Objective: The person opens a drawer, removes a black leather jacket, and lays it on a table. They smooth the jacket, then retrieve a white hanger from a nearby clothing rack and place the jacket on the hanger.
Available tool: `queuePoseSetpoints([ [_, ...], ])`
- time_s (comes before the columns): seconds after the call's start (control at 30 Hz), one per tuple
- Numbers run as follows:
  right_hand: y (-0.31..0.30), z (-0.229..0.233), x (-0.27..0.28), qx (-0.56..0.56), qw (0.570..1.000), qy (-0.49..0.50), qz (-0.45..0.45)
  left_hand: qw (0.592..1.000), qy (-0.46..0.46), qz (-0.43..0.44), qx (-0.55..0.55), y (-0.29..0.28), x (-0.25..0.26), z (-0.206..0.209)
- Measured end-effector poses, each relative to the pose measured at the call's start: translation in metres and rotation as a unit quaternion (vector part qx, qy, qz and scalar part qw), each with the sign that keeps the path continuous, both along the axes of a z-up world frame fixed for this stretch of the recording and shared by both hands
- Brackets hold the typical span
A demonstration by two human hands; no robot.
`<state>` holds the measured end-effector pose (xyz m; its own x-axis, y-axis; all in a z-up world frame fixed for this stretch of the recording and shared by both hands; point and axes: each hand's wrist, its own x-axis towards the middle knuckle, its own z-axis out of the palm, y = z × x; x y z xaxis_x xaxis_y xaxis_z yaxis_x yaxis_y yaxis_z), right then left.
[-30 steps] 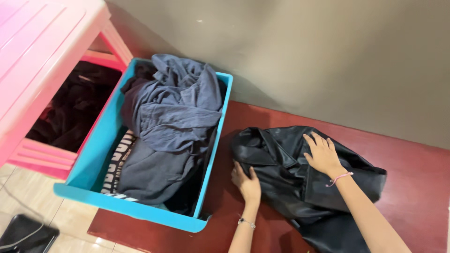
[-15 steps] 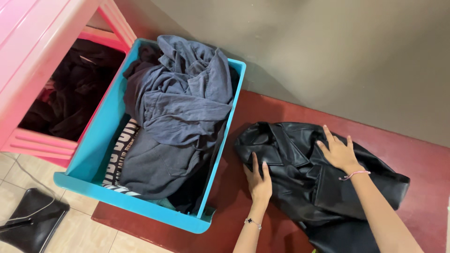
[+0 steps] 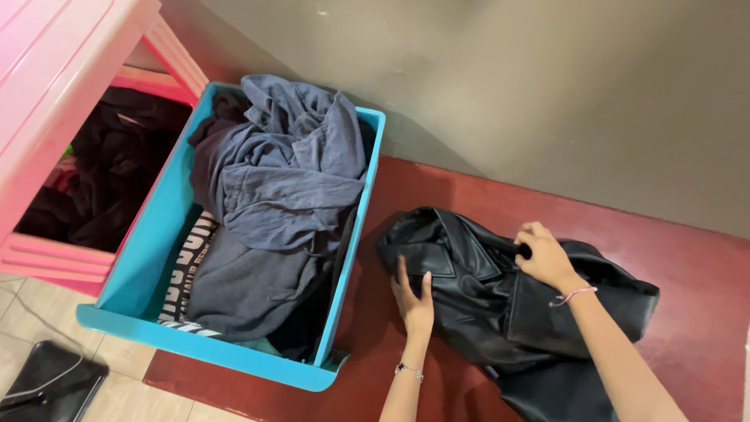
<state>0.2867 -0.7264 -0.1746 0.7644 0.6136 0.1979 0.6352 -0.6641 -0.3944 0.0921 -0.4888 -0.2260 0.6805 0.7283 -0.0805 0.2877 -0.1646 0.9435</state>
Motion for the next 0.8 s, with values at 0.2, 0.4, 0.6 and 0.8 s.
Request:
queuePoseSetpoints([
  [0.2, -0.004, 0.03, -0.022, -0.102, 0.98, 0.136, -0.105, 0.993, 0.027, 0.064, -0.097, -0.005, 0.001, 0.004],
  [0.4, -0.012, 0.033, -0.025, -0.118, 0.977, 0.115, -0.137, 0.944, 0.013, -0.046, -0.328, -0.006, -0.008, 0.04],
  [0.6, -0.077, 0.034, -0.002, -0.088, 0.945, 0.275, -0.153, 0.924, -0.04, -0.191, -0.329, -0.019, -0.012, 0.051],
  [0.8, -0.137, 0.032, -0.012, -0.146, 0.915, 0.137, -0.351, 0.909, 0.002, -0.064, -0.412, -0.07, -0.006, 0.036],
])
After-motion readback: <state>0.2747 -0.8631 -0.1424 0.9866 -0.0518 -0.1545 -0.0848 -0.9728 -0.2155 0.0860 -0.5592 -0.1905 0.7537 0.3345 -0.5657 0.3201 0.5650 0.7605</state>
